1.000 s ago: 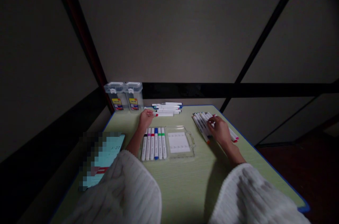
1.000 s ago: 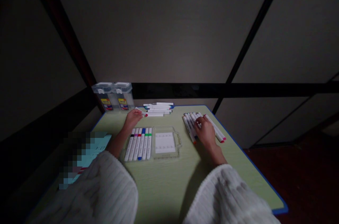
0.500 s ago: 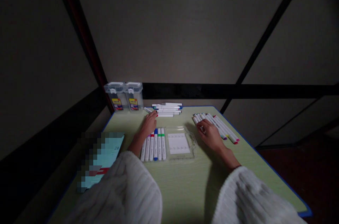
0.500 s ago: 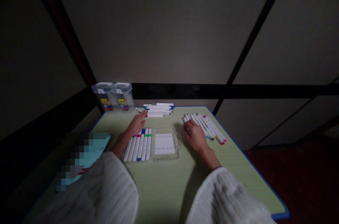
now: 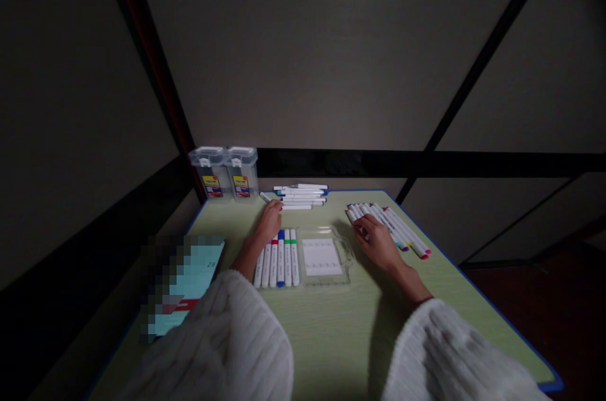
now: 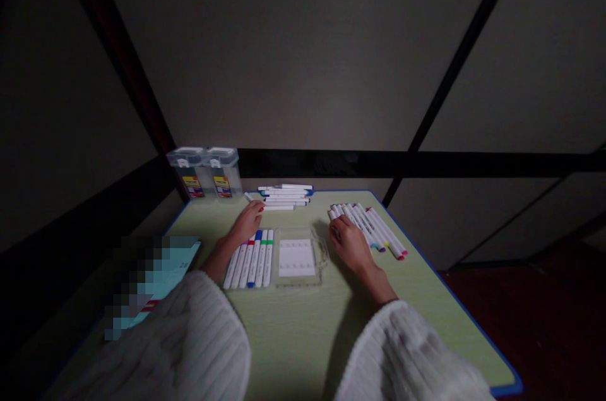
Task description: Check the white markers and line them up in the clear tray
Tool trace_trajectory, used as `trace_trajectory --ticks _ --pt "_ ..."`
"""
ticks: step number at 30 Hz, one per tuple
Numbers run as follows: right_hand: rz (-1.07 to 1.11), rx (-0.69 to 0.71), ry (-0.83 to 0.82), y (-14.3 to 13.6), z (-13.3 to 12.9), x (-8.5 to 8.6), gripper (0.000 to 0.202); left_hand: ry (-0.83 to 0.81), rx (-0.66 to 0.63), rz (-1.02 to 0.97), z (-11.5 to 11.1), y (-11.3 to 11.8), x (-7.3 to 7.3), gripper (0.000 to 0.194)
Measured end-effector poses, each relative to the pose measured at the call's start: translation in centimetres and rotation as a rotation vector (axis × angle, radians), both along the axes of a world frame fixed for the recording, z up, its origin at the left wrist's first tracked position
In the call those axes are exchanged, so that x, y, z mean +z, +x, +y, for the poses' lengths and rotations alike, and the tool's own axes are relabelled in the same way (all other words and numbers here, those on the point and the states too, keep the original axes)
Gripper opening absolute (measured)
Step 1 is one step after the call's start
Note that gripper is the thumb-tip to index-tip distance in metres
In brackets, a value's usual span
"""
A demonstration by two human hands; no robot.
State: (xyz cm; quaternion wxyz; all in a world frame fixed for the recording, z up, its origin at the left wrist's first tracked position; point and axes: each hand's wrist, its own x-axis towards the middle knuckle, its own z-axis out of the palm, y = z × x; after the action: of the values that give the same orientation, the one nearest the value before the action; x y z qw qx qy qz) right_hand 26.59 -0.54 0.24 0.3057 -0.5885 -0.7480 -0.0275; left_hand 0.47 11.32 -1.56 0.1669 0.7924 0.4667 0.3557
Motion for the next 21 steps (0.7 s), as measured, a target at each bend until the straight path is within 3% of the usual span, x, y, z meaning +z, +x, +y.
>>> trace_trajectory --ticks 12,21 --pt "-0.005 0.009 0.008 0.1 0.2 -0.3 0.011 0.045 0.043 -0.195 0.1 0.2 0.9 0.024" --pt "0.04 0.032 0.015 0.0 0.1 -0.1 0.012 -0.001 -0.048 -0.454 0.1 0.8 2.8 0.016"
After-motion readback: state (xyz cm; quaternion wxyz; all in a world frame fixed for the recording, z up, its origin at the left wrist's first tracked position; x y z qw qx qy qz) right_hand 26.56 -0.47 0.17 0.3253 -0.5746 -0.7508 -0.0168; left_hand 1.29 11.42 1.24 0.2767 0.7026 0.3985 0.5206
